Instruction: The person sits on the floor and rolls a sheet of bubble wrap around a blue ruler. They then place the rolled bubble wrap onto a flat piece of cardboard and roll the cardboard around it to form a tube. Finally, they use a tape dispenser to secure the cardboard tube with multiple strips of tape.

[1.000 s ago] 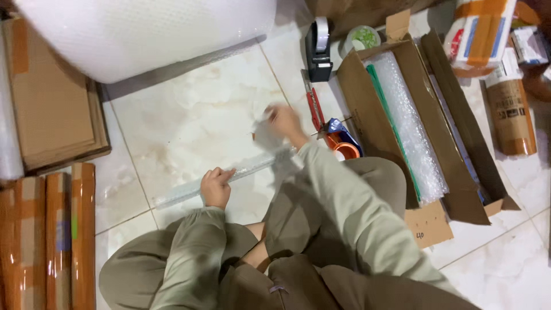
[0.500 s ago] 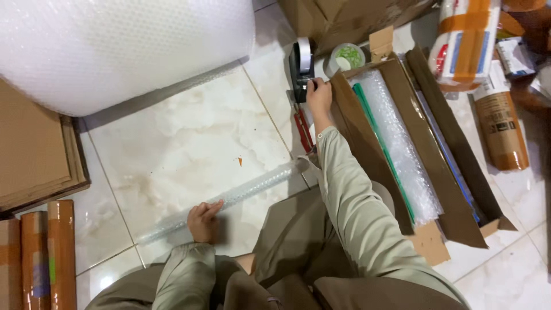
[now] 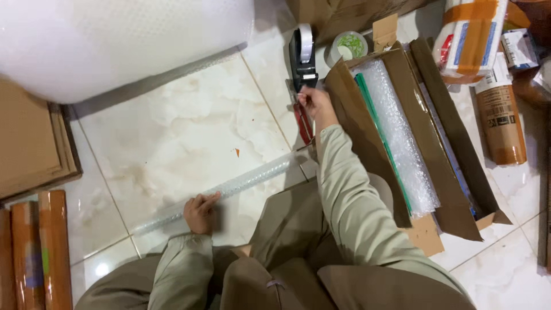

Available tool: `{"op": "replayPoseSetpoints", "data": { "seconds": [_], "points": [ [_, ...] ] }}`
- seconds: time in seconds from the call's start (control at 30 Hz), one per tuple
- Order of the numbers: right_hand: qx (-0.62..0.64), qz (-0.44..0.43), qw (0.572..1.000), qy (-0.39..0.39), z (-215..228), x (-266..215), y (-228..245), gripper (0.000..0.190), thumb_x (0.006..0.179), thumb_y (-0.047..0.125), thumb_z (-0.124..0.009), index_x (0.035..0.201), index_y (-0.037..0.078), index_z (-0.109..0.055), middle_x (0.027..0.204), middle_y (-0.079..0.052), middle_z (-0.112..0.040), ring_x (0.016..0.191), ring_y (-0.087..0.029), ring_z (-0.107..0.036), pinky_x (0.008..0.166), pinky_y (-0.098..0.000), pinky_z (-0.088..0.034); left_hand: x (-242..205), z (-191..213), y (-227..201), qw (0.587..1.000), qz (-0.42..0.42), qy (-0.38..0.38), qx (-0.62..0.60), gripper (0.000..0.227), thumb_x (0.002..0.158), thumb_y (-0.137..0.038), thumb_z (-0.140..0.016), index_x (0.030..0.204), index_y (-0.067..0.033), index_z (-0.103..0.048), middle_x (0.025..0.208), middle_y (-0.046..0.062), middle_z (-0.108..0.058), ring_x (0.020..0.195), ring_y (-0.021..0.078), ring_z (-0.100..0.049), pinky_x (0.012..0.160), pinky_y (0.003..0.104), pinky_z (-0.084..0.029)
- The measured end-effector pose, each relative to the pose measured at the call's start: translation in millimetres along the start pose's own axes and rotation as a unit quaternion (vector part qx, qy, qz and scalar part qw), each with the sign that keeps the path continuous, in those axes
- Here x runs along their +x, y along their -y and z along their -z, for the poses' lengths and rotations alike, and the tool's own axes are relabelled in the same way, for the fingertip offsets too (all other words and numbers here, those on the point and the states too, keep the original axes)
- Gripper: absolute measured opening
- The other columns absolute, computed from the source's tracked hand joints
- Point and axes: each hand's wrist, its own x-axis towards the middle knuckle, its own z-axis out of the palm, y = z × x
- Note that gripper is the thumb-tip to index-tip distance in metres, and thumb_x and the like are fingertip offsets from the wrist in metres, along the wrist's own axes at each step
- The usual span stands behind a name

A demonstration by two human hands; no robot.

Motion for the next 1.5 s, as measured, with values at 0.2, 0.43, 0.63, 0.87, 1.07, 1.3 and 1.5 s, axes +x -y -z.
{"op": "replayPoseSetpoints", "data": {
  "seconds": [0.2,0.43,0.63,0.87,1.07,1.3,1.5],
  "points": [
    [-0.187,0.046,0.975,0.109,-66,-126,-2,0.014,0.078,0.008,-0.069,0.084,-0.003,-0.065,0.060,-0.012,-0.060,0.053,-0.020,-0.068,0.054,-0.0286,-0.062,-5,-1,5,0.998,-0.061,-0.015,-0.020,0.052,0.082,0.002,-0.039,0.105,-0.0314,-0.072,0.064,0.000,-0.043,0.052,0.0234,-0.042,0.057,0.036,-0.040],
    [-0.265,-0.079,0.929,0.246,-92,-273,-169,0.012,0.077,0.005,-0.066,0.083,-0.005,-0.065,0.060,-0.015,-0.062,0.048,-0.017,-0.065,0.046,-0.0259,-0.058,-7,17,-3,0.994,0.035,0.101,0.016,0.034,0.069,0.001,-0.061,0.089,-0.0245,-0.071,0.069,0.001,-0.052,0.070,0.0251,-0.055,0.073,0.040,-0.047],
    [-0.317,-0.046,0.921,0.220,-95,-314,-186,0.017,0.078,0.009,-0.070,0.074,-0.007,-0.065,0.056,-0.018,-0.061,0.048,-0.024,-0.067,0.047,-0.0325,-0.062,-2,18,-1,0.998,0.021,0.051,-0.007,0.022,0.070,-0.002,-0.060,0.072,-0.0226,-0.068,0.064,-0.002,-0.048,0.064,0.0217,-0.053,0.067,0.034,-0.047],
    [-0.609,0.147,0.756,0.189,-106,-347,-169,0.020,0.074,0.016,-0.073,0.062,0.003,-0.066,0.054,-0.015,-0.061,0.054,-0.030,-0.066,0.047,-0.0370,-0.056,-2,20,1,0.997,0.052,0.050,-0.016,0.022,0.068,0.000,-0.061,0.063,-0.0217,-0.061,0.064,-0.005,-0.050,0.064,0.0198,-0.056,0.065,0.033,-0.050],
    [-0.727,0.293,0.598,0.168,-91,-362,-167,0.032,0.083,0.032,-0.067,0.060,0.010,-0.057,0.053,-0.012,-0.056,0.059,-0.032,-0.063,0.055,-0.0395,-0.048,10,43,-8,0.989,0.097,0.111,-0.021,0.021,0.078,-0.009,-0.063,0.087,-0.0239,-0.051,0.084,-0.005,-0.053,0.080,0.0232,-0.061,0.074,0.037,-0.051],
    [-0.781,0.321,0.501,0.190,-74,-358,-169,0.023,0.088,0.032,-0.061,0.079,0.011,-0.065,0.070,-0.014,-0.067,0.077,-0.036,-0.069,0.066,-0.0457,-0.054,-6,13,17,0.987,0.021,0.161,-0.012,0.032,0.088,-0.004,-0.050,0.106,-0.0255,-0.066,0.113,-0.009,-0.065,0.099,0.0166,-0.059,0.094,0.029,-0.041],
    [-0.810,0.358,0.413,0.211,-56,-332,-178,0.010,0.082,0.021,-0.063,0.090,0.016,-0.061,0.072,-0.007,-0.067,0.076,-0.029,-0.069,0.065,-0.0432,-0.056,10,38,-13,0.971,0.020,0.214,0.105,0.048,0.075,-0.035,-0.068,0.121,-0.0289,-0.059,0.114,-0.011,-0.058,0.093,0.0184,-0.050,0.085,0.034,-0.044]
  ]
}}
